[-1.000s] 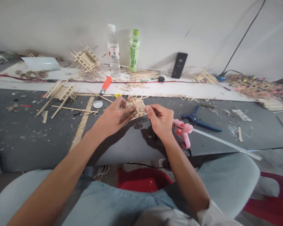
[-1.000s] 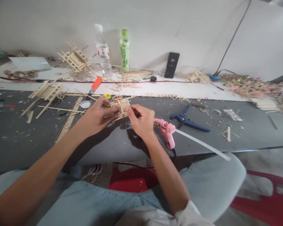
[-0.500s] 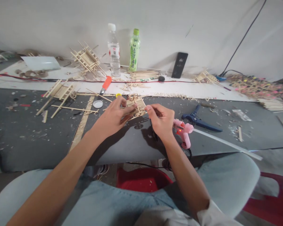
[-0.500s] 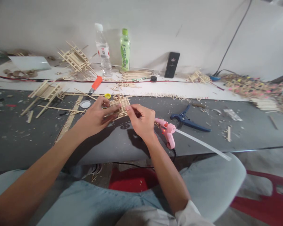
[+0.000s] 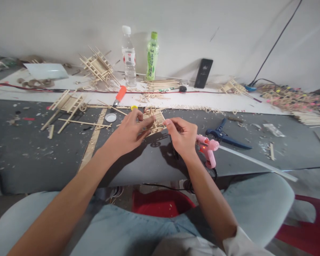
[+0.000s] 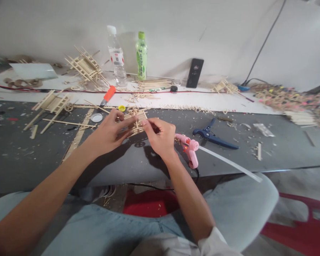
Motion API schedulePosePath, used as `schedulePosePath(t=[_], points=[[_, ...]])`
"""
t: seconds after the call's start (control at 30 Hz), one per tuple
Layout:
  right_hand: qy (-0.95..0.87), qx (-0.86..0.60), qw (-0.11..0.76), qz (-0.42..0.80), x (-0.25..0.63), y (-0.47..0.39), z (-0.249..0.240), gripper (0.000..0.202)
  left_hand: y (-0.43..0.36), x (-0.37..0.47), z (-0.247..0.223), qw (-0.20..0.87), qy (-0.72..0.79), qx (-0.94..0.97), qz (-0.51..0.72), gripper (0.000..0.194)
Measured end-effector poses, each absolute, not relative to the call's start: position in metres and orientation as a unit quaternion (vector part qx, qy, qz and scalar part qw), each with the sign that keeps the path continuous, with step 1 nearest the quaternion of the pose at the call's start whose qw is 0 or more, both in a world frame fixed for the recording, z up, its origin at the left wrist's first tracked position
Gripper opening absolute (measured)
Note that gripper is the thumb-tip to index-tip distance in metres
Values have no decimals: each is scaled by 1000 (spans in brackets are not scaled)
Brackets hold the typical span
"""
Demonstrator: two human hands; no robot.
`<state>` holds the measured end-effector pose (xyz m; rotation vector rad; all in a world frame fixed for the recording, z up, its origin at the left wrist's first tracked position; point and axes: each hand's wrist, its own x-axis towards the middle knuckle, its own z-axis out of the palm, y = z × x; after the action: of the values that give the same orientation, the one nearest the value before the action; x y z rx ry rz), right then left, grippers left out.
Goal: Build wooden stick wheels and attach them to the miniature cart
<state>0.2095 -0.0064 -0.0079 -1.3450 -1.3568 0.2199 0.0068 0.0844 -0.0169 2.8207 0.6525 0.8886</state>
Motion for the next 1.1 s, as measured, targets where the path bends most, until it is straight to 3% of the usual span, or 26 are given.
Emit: schedulePosePath(t=[0.37, 0.73, 1.1], points=[[-582, -576, 567, 90, 209, -6, -9, 35, 84, 6, -15, 49, 219, 932, 286, 41], [-589, -569, 567, 90, 208, -7, -7, 31, 82, 6, -13, 39, 224, 932, 282, 52], [-587, -566, 572, 87, 207, -6, -8, 30, 81, 6, -11, 31, 228, 930, 285, 47]])
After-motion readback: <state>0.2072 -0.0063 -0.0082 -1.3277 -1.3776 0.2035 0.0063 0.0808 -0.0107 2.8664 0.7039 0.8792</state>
